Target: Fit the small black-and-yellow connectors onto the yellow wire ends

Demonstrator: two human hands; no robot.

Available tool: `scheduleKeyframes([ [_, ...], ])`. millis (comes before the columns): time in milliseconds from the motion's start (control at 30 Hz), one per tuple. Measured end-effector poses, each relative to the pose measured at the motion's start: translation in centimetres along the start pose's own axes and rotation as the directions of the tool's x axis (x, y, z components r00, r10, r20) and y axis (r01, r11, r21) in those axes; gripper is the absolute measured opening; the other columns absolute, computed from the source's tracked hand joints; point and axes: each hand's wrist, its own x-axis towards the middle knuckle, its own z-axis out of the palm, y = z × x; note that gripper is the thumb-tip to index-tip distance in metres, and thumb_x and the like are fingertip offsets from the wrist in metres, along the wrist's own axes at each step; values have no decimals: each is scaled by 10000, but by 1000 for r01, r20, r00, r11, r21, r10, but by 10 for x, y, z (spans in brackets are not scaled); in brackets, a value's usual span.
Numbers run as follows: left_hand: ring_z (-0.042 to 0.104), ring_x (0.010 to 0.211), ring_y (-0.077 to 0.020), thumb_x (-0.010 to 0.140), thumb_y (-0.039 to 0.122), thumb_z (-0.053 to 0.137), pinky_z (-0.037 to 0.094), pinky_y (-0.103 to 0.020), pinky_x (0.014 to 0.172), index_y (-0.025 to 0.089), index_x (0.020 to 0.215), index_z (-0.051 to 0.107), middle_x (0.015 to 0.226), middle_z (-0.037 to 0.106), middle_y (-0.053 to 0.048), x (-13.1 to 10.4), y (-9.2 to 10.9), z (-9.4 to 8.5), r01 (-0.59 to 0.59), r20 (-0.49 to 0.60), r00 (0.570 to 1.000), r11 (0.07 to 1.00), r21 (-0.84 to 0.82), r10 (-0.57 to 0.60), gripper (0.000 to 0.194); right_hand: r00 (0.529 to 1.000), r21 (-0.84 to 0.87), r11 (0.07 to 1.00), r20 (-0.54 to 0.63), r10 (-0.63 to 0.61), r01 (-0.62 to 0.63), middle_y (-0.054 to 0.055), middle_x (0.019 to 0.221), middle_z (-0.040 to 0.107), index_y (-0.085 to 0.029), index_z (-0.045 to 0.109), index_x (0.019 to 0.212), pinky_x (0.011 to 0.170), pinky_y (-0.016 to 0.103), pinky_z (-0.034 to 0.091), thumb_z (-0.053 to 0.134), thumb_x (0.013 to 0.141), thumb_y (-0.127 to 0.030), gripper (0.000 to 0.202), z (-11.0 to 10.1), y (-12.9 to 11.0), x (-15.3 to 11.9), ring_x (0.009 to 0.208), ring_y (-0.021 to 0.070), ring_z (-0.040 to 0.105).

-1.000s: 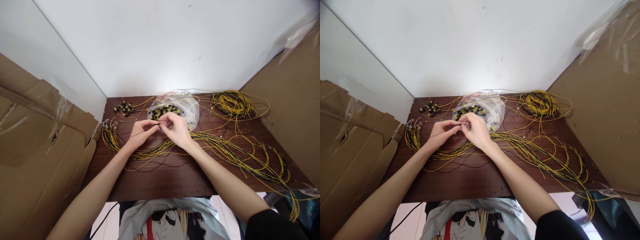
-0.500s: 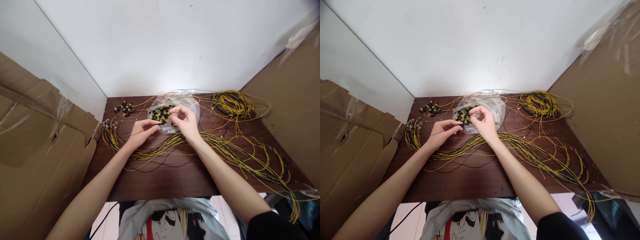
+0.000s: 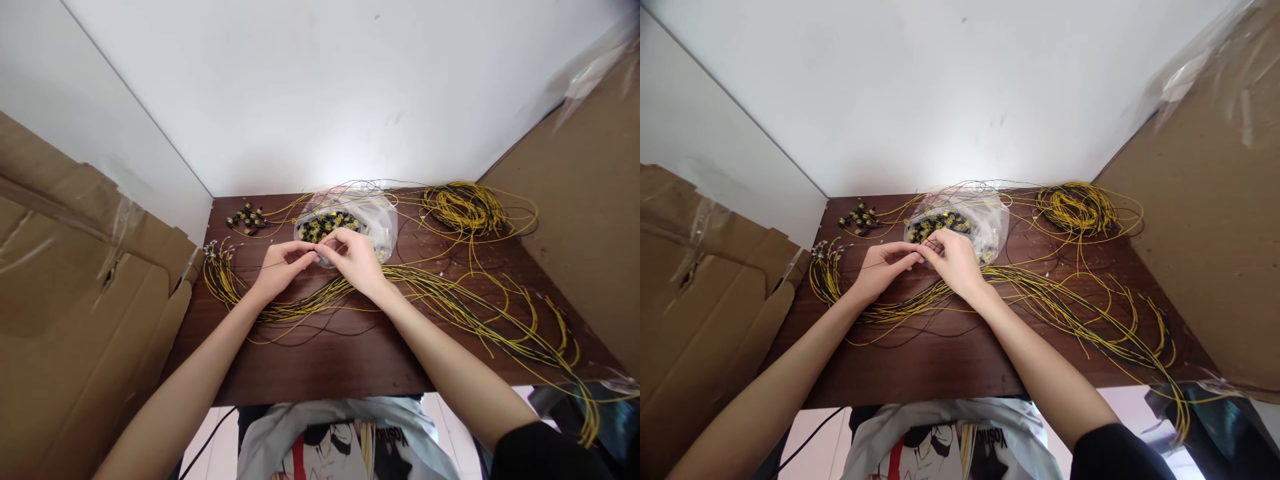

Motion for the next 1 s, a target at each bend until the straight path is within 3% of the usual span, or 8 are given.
scheduleKeyframes([
  [267, 595, 613, -121, 735, 316, 672, 477, -238, 614, 136, 928, 715, 731, 719, -52, 1, -2, -1, -14, 1, 1000, 1000, 6, 14, 267, 996, -77, 997, -92, 14, -22, 32, 698, 618, -171, 578, 690, 564, 256, 394, 568, 843, -308, 206, 1, 3, -1, 620, 138, 542],
  [500, 592, 614, -116, 743, 313, 665, 479, -236, 623, 135, 911, 719, 724, 717, -52, 0, 0, -2, -13, -5, 1000, 1000, 21, 13, 250, 966, 92, 992, -234, 110, -91, 20, 669, 616, -171, 558, 694, 573, 252, 410, 569, 834, -362, 237, -2, 2, 2, 608, 129, 540],
  [600, 593, 617, -121, 743, 321, 661, 484, -244, 623, 135, 908, 722, 722, 717, -55, 0, -1, -2, -10, -3, 1000, 1000, 20, 10, 256, 973, 138, 987, -203, 110, -83, 13, 662, 618, -171, 576, 716, 565, 248, 417, 576, 826, -361, 220, -2, 0, 2, 590, 121, 539],
  [833, 611, 635, -135, 731, 318, 674, 486, -251, 633, 134, 867, 725, 708, 713, -52, -1, -2, -2, -11, -10, 1000, 1000, -2, 11, 235, 996, 118, 989, -11, 89, -87, 21, 698, 642, -151, 604, 731, 538, 222, 413, 609, 797, -332, 193, 1, -1, 0, 582, 104, 545],
  [1000, 614, 635, -136, 720, 317, 688, 489, -255, 647, 133, 883, 721, 711, 715, -50, -1, -4, -2, -4, -9, 1000, 1000, -23, 4, 248, 997, 70, 995, -8, 75, -74, 2, 662, 610, -157, 577, 704, 521, 219, 380, 577, 816, -298, 180, 3, 1, -1, 570, 99, 526],
])
